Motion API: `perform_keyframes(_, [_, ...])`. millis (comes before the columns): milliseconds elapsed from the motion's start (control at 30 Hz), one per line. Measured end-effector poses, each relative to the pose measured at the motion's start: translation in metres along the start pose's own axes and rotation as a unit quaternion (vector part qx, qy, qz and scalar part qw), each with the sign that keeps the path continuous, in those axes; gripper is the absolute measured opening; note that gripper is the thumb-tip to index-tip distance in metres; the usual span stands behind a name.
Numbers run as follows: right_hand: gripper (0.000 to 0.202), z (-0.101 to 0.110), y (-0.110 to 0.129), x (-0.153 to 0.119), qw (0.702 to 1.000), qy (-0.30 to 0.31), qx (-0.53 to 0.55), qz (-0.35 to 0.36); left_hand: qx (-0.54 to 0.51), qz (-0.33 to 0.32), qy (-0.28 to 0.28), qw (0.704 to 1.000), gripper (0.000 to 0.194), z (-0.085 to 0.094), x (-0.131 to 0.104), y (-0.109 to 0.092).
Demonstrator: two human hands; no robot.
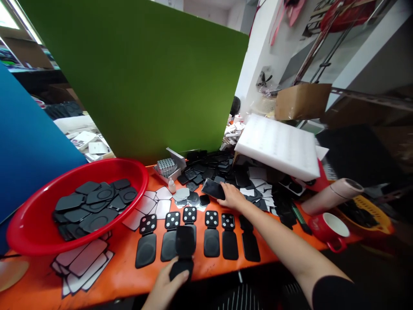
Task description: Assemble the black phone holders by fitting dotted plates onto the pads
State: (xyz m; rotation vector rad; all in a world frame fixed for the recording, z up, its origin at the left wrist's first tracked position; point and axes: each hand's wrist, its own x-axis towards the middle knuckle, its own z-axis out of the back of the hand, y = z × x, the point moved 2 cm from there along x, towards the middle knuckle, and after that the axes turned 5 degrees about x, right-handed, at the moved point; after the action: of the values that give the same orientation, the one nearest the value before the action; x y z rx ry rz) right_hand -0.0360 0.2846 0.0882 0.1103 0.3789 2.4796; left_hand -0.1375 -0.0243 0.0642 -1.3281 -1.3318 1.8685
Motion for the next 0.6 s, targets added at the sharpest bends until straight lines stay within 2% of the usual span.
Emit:
perform_keyframes(100, [0.08, -0.007, -0.01, -0.003, 1.0, 0.0, -0.001, -0.014, 0.079, 0.018, -0.167, 0.983, 0.057, 0.04, -0.012, 0.0])
perform_keyframes(167, [0.079, -0.012, -0.011, -0.006, 1.0, 0.002, 0.0, -0.017, 0.086, 0.015, -0.224, 0.971, 0.064, 0.064, -0.017, 0.0])
perform_keyframes(400, [0.079, -0.015, -0.012, -0.017, 1.0, 0.001, -0.002, -0.021, 0.098, 0.03, -0.292, 0.951, 0.062, 0.13, -0.016, 0.015])
perform_keyframes(500, [0.077, -0.011, -0.011, -0.022, 1.0, -0.001, -0.002, -0.024, 0.121, 0.035, -0.322, 0.938, 0.06, 0.147, -0.008, 0.023])
perform_keyframes(600, [0.062, -0.008, 0.0, -0.03, 1.0, -0.001, 0.0, -0.013, 0.206, 0.003, -0.341, 0.917, 0.056, 0.154, 0.0, 0.023])
